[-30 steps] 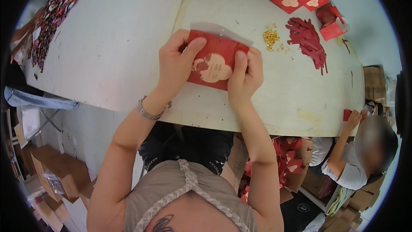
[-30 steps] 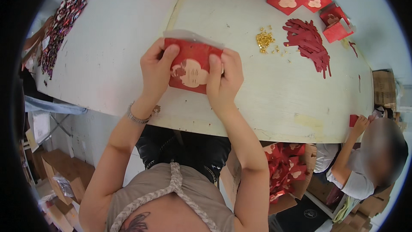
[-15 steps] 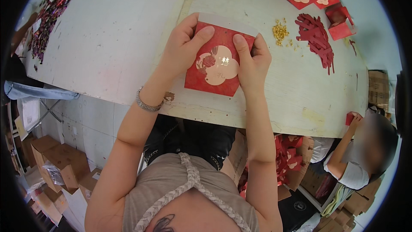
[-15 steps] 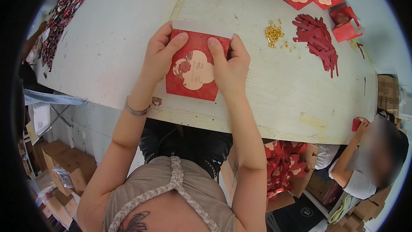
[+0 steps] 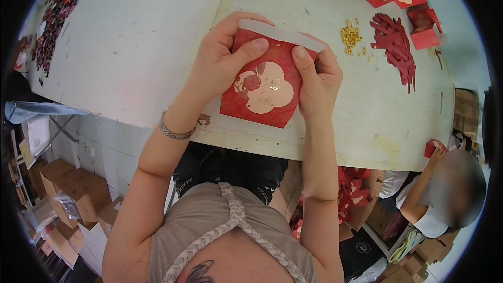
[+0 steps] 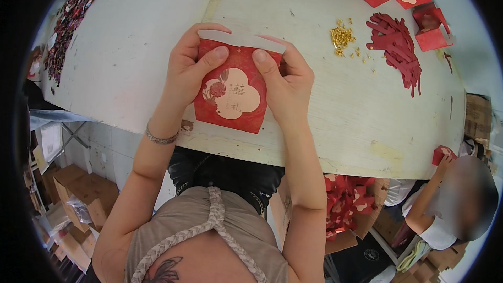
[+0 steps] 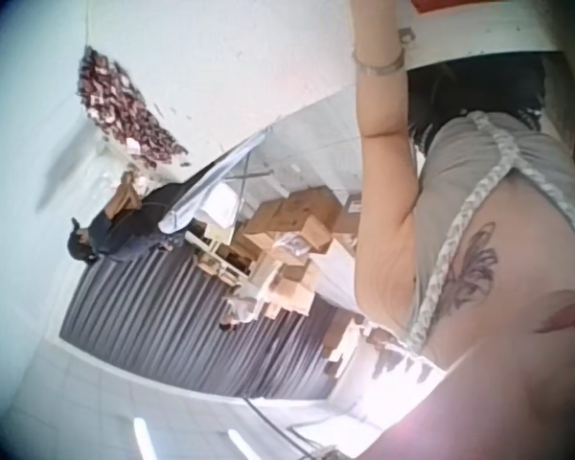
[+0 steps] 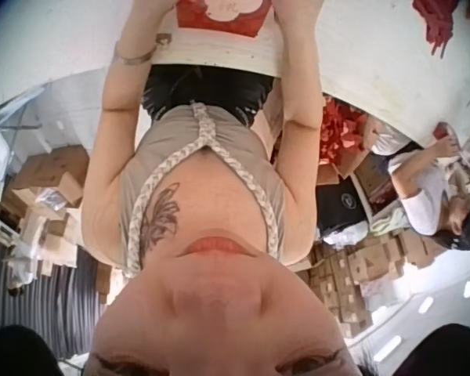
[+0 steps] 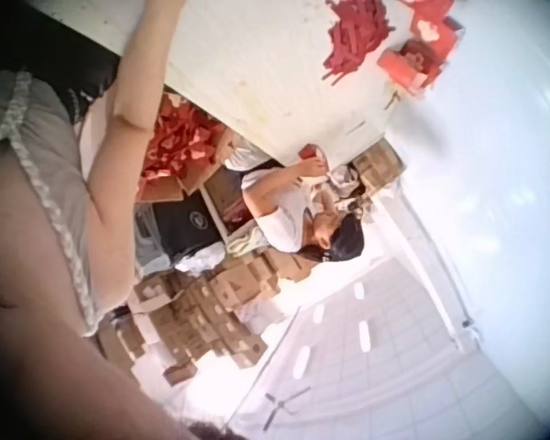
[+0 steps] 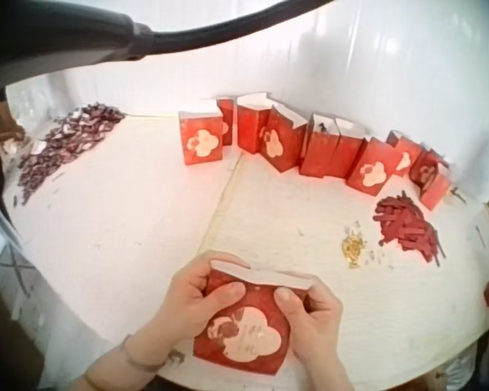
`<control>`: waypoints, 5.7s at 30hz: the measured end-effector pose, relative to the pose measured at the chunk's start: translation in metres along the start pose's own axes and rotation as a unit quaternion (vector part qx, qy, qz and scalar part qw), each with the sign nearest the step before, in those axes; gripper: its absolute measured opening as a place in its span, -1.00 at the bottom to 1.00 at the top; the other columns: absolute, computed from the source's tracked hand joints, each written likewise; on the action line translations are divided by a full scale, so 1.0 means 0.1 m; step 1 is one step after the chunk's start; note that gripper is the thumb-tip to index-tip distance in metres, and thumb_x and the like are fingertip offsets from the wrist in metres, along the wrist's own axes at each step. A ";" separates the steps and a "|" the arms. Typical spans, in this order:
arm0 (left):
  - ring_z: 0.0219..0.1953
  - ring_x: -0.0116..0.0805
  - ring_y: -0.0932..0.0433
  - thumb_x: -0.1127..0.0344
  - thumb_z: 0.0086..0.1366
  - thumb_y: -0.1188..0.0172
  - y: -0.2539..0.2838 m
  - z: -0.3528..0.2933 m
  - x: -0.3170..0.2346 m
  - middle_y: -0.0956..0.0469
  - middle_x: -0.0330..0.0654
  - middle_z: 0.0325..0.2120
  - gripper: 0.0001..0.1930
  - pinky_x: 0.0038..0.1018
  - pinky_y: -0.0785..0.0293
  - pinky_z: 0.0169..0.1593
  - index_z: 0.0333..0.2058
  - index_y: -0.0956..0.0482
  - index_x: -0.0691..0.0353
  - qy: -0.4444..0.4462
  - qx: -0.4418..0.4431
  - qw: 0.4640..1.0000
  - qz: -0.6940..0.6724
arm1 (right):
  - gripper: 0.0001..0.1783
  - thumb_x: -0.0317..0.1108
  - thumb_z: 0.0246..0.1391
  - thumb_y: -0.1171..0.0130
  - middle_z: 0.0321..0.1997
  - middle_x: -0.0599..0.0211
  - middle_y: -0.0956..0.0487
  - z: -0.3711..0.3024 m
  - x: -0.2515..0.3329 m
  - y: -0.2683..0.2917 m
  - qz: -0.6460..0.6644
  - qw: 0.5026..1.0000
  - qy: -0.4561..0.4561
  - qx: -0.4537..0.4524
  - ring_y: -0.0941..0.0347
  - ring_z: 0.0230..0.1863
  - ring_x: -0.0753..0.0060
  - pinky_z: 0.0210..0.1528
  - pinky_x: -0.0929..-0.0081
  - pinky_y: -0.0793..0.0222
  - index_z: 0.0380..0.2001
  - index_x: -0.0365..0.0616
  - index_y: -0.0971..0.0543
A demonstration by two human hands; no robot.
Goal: The person assembles small red gift boxes at a workbench. They fold the red paper, insert a gold decorative element, and attach a red ribbon to each box, then place the finished boxes in a pile.
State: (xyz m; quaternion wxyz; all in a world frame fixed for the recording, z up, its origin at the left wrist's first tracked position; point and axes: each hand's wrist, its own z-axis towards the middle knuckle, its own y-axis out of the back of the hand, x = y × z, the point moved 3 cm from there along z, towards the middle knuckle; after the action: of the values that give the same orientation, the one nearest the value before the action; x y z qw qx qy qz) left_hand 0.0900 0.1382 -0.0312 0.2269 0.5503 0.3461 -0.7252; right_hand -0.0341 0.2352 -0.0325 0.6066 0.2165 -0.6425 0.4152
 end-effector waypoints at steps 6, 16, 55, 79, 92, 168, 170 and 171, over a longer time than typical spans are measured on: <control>-0.35 -0.56 -0.51 0.51 0.22 -0.09 0.02 -0.01 -0.01 -0.57 -0.27 -0.38 -0.87 -0.63 -0.46 -0.28 -0.25 -0.52 0.25 -0.021 0.022 1.000 0.004 | -0.87 -0.61 0.02 -0.15 -0.30 0.37 -0.55 0.01 0.01 0.01 -0.029 0.998 0.053 0.031 -0.42 -0.33 0.68 -0.35 0.69 -0.35 -0.32 -0.22 -0.58; -0.39 -0.53 -0.53 0.59 0.18 -0.07 -0.04 -0.11 -0.15 -0.61 -0.22 -0.42 -0.88 -0.63 -0.47 -0.28 -0.42 -0.60 0.33 -0.061 -0.040 0.989 0.130 | -0.85 -0.66 -0.08 -0.19 -0.35 0.26 -0.58 0.01 0.07 -0.01 -0.198 0.941 0.275 0.007 -0.47 -0.39 0.54 -0.42 0.67 -0.35 -0.48 -0.16 -0.63; -0.12 -0.39 -0.46 0.40 0.27 -0.10 -0.34 -0.02 -0.06 -0.49 -0.17 -0.20 -0.72 -0.52 -0.38 -0.04 -0.05 -0.43 0.29 -0.090 -0.035 0.971 0.221 | -0.82 -0.47 -0.02 -0.05 -0.37 0.30 -0.60 -0.16 0.20 0.17 -0.393 0.852 0.334 0.091 -0.49 -0.40 0.14 -0.34 0.37 -0.45 -0.31 -0.11 -0.59; -0.47 -0.71 -0.40 0.41 0.32 -0.05 -0.21 0.22 0.00 -0.50 -0.32 -0.40 -0.89 -0.76 -0.37 -0.50 -0.20 -0.42 0.27 -0.034 -0.074 0.994 0.074 | -0.83 -0.40 0.00 -0.23 -0.57 0.28 -0.57 0.37 0.73 0.09 -0.337 0.934 0.006 0.119 -0.45 -0.58 0.60 -0.47 0.65 -0.35 -0.42 -0.31 -0.52; -0.33 -0.67 -0.45 0.50 0.25 -0.10 -0.22 0.21 0.03 -0.55 -0.29 -0.34 -0.80 -0.69 -0.39 -0.26 -0.14 -0.47 0.33 0.017 -0.037 0.991 0.126 | -0.83 -0.37 0.00 -0.20 -0.62 0.35 -0.55 0.56 0.68 0.15 -0.335 0.940 0.072 0.002 -0.42 -0.61 0.60 -0.52 0.62 -0.31 -0.45 -0.30 -0.57; -0.60 -0.50 -0.49 0.55 -0.05 -0.23 -0.43 0.06 -0.67 -0.53 -0.30 -0.53 -0.70 -0.59 -0.39 -0.55 -0.27 -0.58 0.17 -0.337 0.161 0.779 0.503 | -0.73 -0.33 -0.38 -0.38 -0.61 0.40 -0.42 -0.09 0.59 0.09 -0.423 0.843 0.317 0.101 -0.36 -0.46 0.32 -0.32 0.40 -0.27 -0.64 -0.11 -0.44; -0.63 -0.39 -0.44 0.51 -0.21 -0.20 -0.46 0.18 -0.74 -0.49 -0.30 -0.52 -0.54 -0.55 -0.34 -0.57 -0.21 -0.61 0.07 -0.412 0.223 0.692 0.549 | -0.72 -0.33 -0.38 -0.38 -0.61 0.40 -0.41 -0.11 0.59 0.09 -0.410 0.841 0.334 0.115 -0.36 -0.46 0.31 -0.32 0.40 -0.28 -0.65 -0.10 -0.44; -0.62 -0.40 -0.43 0.51 -0.21 -0.19 -0.46 0.24 -0.79 -0.48 -0.31 -0.52 -0.55 -0.56 -0.34 -0.57 -0.22 -0.62 0.06 -0.416 0.234 0.665 0.574 | -0.72 -0.33 -0.39 -0.38 -0.61 0.40 -0.41 -0.11 0.59 0.08 -0.399 0.841 0.344 0.124 -0.36 -0.46 0.31 -0.32 0.40 -0.28 -0.65 -0.10 -0.44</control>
State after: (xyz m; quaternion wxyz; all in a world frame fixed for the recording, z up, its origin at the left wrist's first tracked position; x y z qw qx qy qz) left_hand 0.0643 0.1462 0.0599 0.5823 0.3160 -0.3499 -0.6623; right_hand -0.0436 0.2616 0.0212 0.8700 0.3709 -0.1930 0.2613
